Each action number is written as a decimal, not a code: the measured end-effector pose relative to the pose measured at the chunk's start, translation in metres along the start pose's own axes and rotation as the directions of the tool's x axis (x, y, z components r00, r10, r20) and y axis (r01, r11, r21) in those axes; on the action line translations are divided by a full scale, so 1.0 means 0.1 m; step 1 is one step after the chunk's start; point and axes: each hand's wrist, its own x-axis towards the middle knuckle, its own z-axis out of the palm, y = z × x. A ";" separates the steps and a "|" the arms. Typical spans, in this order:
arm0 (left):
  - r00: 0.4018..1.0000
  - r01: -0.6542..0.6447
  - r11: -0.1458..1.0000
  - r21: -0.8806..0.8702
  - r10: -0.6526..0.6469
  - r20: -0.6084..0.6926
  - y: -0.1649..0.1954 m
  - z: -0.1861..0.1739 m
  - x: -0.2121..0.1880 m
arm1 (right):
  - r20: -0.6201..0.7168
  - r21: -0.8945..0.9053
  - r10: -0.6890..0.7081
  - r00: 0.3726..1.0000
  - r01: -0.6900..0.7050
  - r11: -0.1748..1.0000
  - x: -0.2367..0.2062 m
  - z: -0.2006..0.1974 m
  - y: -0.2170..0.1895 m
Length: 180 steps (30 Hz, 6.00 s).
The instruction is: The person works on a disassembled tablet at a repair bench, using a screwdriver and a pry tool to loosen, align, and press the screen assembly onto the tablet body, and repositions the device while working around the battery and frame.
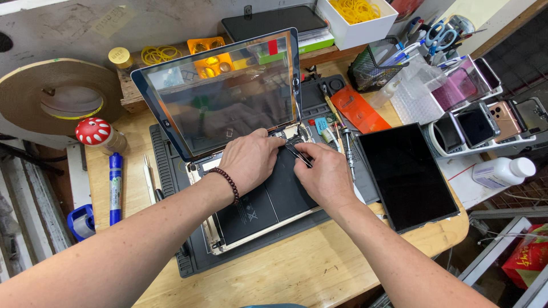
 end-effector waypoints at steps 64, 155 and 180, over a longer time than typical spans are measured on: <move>0.999 0.031 0.999 -0.039 -0.030 0.016 -0.01 -0.02 0.01 | 0.169 -0.037 -0.075 0.983 0.083 0.996 0.19 -0.14 0.06; 0.991 -0.115 0.990 0.086 0.108 0.084 0.04 -0.05 0.02 | -0.046 0.022 0.083 0.995 -0.082 0.996 -0.17 -0.25 0.16; 0.999 -0.043 0.998 0.047 0.042 0.032 0.03 -0.02 -0.09 | -0.131 -0.082 -0.261 0.956 0.252 0.964 -0.13 0.12 0.06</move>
